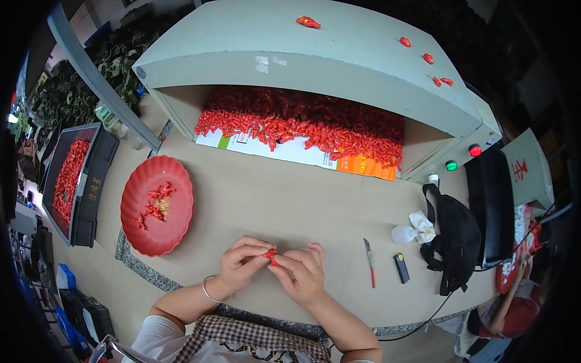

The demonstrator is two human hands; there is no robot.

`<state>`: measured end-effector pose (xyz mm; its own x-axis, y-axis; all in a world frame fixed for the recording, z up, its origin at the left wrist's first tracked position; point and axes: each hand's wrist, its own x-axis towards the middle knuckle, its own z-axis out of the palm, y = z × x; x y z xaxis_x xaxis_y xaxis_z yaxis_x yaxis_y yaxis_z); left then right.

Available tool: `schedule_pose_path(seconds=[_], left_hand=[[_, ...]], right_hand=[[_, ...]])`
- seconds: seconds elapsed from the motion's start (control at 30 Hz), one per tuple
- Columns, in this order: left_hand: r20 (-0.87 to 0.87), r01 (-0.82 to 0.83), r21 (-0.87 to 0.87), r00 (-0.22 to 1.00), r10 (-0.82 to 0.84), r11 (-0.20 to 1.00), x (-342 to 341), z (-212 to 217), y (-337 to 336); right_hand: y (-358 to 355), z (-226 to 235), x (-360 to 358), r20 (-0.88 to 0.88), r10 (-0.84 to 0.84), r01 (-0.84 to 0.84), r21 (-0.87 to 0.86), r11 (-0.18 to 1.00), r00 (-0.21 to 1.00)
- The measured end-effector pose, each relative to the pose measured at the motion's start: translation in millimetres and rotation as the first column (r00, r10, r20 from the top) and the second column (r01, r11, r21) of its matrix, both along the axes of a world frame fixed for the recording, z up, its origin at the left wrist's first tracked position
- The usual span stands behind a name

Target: The person takes small toy pieces, applies adhesive from a squeeze bottle to the parts, and presses the pieces together by hand to assemble figurines.

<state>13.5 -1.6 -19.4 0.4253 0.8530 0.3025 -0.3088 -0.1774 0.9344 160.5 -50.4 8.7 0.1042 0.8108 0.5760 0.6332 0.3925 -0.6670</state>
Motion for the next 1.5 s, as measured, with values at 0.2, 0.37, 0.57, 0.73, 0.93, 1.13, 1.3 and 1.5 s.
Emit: schedule_pose_path(seconds=[0.2,0.37,0.57,0.73,0.93,1.13,1.3,1.5], left_hand=[[-0.030,-0.035,0.086,0.999,0.038,0.996,-2,-2,0],[-0.041,-0.022,0.009,0.999,0.022,1.000,-3,-1,0],[-0.035,-0.004,-0.070,0.999,0.002,0.998,-5,-2,-2],[-0.032,-0.010,-0.109,0.999,0.006,0.994,-4,-2,-3],[-0.040,0.014,-0.335,0.999,-0.029,0.942,-4,-5,-4],[-0.064,0.003,-0.387,0.997,-0.031,0.922,-3,-4,-5],[-0.055,0.000,-0.380,0.998,-0.023,0.925,-3,-7,-5],[-0.022,-0.010,-0.352,1.000,0.002,0.936,-3,-10,-7]], right_hand=[[2,-5,2,-0.026,0.047,-0.046,0.041,0.998,0.999],[5,-8,4,-0.111,0.097,-0.099,-0.020,0.995,0.989],[5,-5,5,-0.146,0.111,-0.121,-0.063,0.991,0.983],[5,-7,5,-0.151,0.107,-0.121,-0.088,0.989,0.983],[7,-9,4,-0.203,0.069,-0.105,-0.173,0.979,0.977],[5,-11,2,-0.245,0.034,-0.095,-0.243,0.965,0.969],[6,-12,1,-0.269,0.024,-0.102,-0.279,0.955,0.963],[5,-13,2,-0.260,0.049,-0.115,-0.241,0.964,0.964]])
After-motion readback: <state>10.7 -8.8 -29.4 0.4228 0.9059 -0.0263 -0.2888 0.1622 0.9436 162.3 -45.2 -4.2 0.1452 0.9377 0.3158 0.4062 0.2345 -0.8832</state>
